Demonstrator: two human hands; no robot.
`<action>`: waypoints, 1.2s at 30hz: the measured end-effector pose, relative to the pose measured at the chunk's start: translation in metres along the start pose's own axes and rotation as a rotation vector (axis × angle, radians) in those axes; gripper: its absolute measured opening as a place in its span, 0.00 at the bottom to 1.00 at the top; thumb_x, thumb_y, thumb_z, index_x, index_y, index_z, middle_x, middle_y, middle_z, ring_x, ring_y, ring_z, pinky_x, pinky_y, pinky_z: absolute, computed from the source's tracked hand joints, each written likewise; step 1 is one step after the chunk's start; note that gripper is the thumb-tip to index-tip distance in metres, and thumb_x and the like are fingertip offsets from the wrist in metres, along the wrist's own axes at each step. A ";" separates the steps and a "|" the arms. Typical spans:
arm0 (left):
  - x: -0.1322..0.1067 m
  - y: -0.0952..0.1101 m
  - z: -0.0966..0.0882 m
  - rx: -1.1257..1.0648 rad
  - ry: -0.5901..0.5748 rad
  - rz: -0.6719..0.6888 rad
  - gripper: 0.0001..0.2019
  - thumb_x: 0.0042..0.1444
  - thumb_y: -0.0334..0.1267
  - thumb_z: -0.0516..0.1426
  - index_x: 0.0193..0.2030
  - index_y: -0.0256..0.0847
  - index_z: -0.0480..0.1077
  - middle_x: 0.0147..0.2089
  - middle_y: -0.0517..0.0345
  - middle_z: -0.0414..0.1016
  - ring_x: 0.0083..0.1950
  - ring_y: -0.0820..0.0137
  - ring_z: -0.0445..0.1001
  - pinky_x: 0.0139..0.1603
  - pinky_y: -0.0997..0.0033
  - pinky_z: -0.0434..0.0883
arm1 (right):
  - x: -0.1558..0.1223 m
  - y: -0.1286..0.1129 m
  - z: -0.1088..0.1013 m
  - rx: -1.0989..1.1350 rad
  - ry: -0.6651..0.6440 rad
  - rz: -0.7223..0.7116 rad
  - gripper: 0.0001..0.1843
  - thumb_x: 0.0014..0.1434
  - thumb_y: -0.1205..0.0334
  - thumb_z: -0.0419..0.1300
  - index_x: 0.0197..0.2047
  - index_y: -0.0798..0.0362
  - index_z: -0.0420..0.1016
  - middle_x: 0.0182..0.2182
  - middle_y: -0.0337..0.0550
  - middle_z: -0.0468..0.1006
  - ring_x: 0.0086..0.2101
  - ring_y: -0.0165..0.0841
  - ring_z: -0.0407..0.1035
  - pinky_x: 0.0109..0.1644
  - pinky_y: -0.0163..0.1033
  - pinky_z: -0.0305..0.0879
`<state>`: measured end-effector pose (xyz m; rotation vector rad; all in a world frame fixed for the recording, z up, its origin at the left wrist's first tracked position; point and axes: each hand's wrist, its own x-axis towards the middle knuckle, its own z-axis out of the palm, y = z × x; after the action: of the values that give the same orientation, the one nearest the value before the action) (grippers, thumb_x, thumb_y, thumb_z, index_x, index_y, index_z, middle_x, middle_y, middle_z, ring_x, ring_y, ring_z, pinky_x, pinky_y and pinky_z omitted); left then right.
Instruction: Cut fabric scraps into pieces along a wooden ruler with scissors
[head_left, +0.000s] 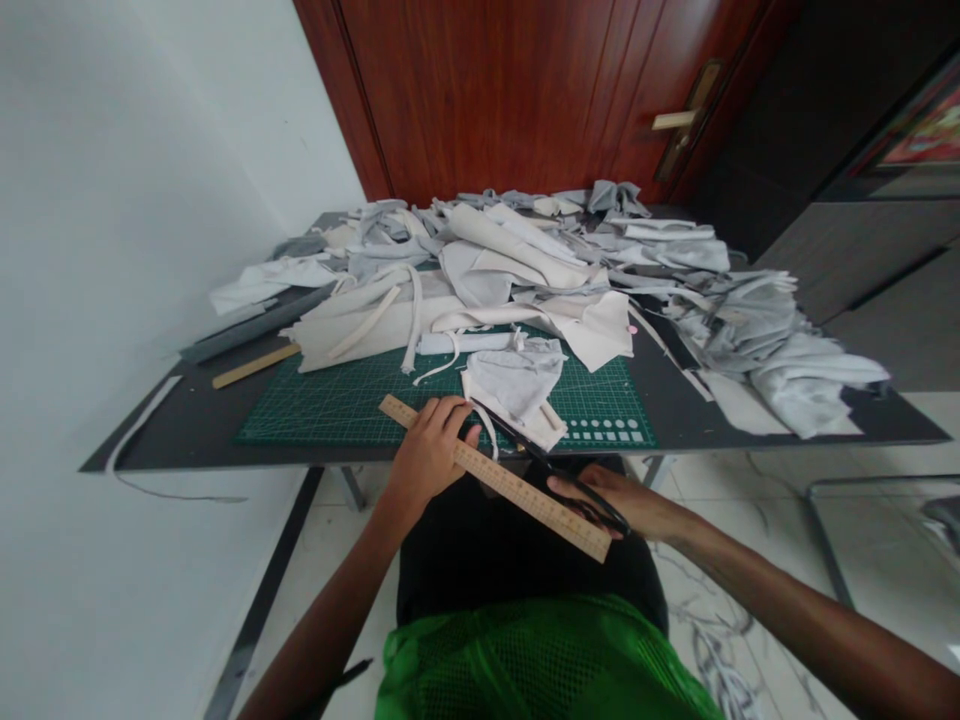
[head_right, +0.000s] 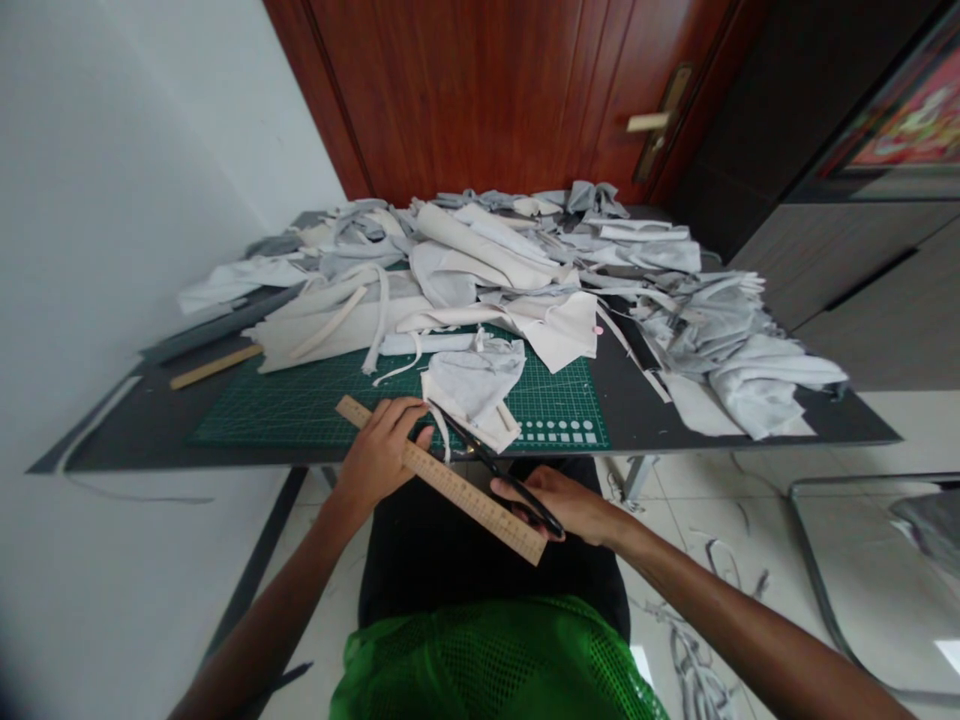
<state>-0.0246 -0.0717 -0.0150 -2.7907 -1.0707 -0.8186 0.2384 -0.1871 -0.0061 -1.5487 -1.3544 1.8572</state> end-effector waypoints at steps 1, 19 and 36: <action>0.000 0.000 0.000 -0.017 0.008 -0.007 0.11 0.70 0.37 0.53 0.53 0.38 0.73 0.53 0.45 0.76 0.54 0.55 0.73 0.58 0.53 0.74 | 0.001 0.002 0.001 0.006 0.000 -0.009 0.40 0.55 0.22 0.58 0.17 0.52 0.63 0.11 0.32 0.59 0.13 0.22 0.51 0.16 0.31 0.47; 0.031 -0.075 -0.034 -0.130 -0.330 -0.015 0.07 0.63 0.42 0.62 0.45 0.45 0.75 0.40 0.57 0.79 0.44 0.61 0.77 0.52 0.62 0.67 | 0.004 -0.004 -0.002 0.202 -0.124 -0.041 0.31 0.54 0.30 0.63 0.24 0.52 0.66 0.13 0.30 0.62 0.13 0.19 0.48 0.13 0.27 0.40; 0.031 -0.084 -0.045 -0.004 0.054 -0.297 0.08 0.67 0.38 0.51 0.42 0.43 0.72 0.40 0.53 0.75 0.44 0.60 0.74 0.49 0.62 0.67 | 0.006 -0.001 0.023 0.165 0.005 0.016 0.39 0.51 0.19 0.58 0.23 0.52 0.65 0.11 0.30 0.61 0.12 0.20 0.49 0.14 0.29 0.41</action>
<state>-0.0794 0.0015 0.0264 -2.6309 -1.4980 -0.9144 0.2155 -0.1914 -0.0098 -1.4835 -1.1572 1.9201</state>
